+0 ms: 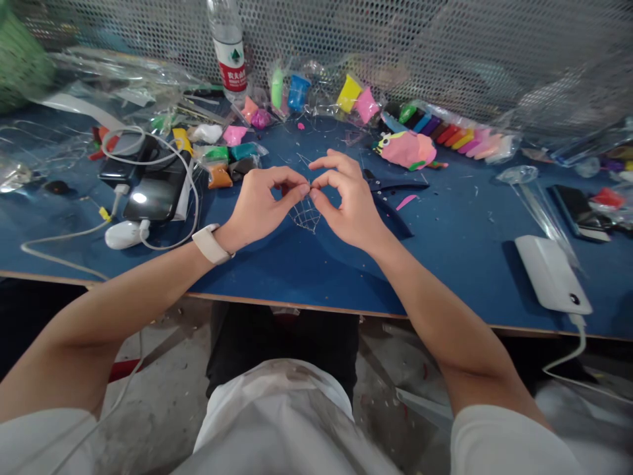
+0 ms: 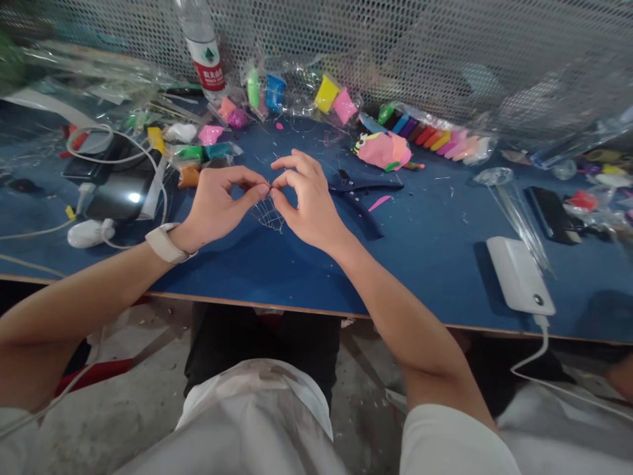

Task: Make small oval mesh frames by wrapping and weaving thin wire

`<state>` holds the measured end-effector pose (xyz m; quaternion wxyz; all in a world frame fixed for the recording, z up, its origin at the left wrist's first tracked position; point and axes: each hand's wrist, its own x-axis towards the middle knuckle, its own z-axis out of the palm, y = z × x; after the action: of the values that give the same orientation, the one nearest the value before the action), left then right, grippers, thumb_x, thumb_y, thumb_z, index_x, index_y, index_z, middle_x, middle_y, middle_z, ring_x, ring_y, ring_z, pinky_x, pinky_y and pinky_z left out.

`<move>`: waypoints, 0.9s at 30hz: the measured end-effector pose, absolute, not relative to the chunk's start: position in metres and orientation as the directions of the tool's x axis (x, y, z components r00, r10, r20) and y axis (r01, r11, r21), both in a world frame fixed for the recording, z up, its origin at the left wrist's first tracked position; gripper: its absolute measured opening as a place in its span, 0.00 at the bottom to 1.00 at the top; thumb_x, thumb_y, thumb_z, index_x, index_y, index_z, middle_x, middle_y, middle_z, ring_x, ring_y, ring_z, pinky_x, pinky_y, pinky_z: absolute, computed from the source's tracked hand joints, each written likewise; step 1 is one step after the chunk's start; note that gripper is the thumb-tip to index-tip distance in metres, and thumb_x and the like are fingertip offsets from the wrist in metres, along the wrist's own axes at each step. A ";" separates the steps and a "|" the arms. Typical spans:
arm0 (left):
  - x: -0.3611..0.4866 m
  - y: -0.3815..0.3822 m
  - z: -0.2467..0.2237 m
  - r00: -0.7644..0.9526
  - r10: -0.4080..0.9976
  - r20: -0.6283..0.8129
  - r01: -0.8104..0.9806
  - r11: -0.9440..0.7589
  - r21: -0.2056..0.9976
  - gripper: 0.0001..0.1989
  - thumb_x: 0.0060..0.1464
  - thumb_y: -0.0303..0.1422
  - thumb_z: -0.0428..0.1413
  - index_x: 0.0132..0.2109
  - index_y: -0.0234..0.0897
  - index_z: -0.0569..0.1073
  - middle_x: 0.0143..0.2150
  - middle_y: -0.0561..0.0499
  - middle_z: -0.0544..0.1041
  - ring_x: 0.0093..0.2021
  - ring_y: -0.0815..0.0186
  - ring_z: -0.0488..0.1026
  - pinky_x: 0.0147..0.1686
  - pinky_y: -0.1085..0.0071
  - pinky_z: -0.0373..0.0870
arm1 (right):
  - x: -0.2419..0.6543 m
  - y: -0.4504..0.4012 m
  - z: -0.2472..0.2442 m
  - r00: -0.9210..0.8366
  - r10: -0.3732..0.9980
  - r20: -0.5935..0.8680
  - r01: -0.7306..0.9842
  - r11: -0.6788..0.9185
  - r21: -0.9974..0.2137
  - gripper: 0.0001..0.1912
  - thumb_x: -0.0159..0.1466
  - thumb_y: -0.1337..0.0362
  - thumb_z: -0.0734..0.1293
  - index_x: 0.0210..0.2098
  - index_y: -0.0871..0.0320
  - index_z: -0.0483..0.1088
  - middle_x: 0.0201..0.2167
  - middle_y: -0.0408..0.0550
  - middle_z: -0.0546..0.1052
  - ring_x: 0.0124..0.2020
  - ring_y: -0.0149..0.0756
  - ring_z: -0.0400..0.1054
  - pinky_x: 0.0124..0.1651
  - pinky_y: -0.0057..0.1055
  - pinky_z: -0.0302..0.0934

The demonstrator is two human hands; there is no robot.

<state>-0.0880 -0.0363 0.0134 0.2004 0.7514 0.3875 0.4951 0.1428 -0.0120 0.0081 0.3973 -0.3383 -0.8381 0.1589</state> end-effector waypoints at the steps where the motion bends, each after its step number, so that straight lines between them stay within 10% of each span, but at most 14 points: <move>1: -0.088 -0.036 0.014 0.212 0.780 0.589 0.384 -0.620 0.684 0.06 0.71 0.36 0.67 0.44 0.41 0.87 0.39 0.50 0.90 0.38 0.64 0.83 0.41 0.66 0.78 | 0.143 -0.012 0.009 -0.458 0.696 0.553 0.446 0.718 -0.534 0.04 0.77 0.57 0.71 0.44 0.46 0.77 0.68 0.49 0.83 0.83 0.63 0.65 0.87 0.75 0.55; 27: -0.081 -0.046 0.016 0.191 0.752 0.631 0.444 -0.639 0.628 0.06 0.69 0.28 0.62 0.45 0.41 0.85 0.40 0.51 0.88 0.40 0.64 0.79 0.41 0.65 0.75 | 0.136 -0.019 0.011 -0.428 0.583 0.691 0.536 0.779 -0.326 0.07 0.74 0.69 0.69 0.44 0.48 0.73 0.51 0.50 0.83 0.61 0.57 0.79 0.79 0.73 0.63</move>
<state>-0.0814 -0.0461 0.0157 0.1546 0.7559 0.3955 0.4983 0.1363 -0.0195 0.0107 0.4202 -0.3312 -0.8444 0.0281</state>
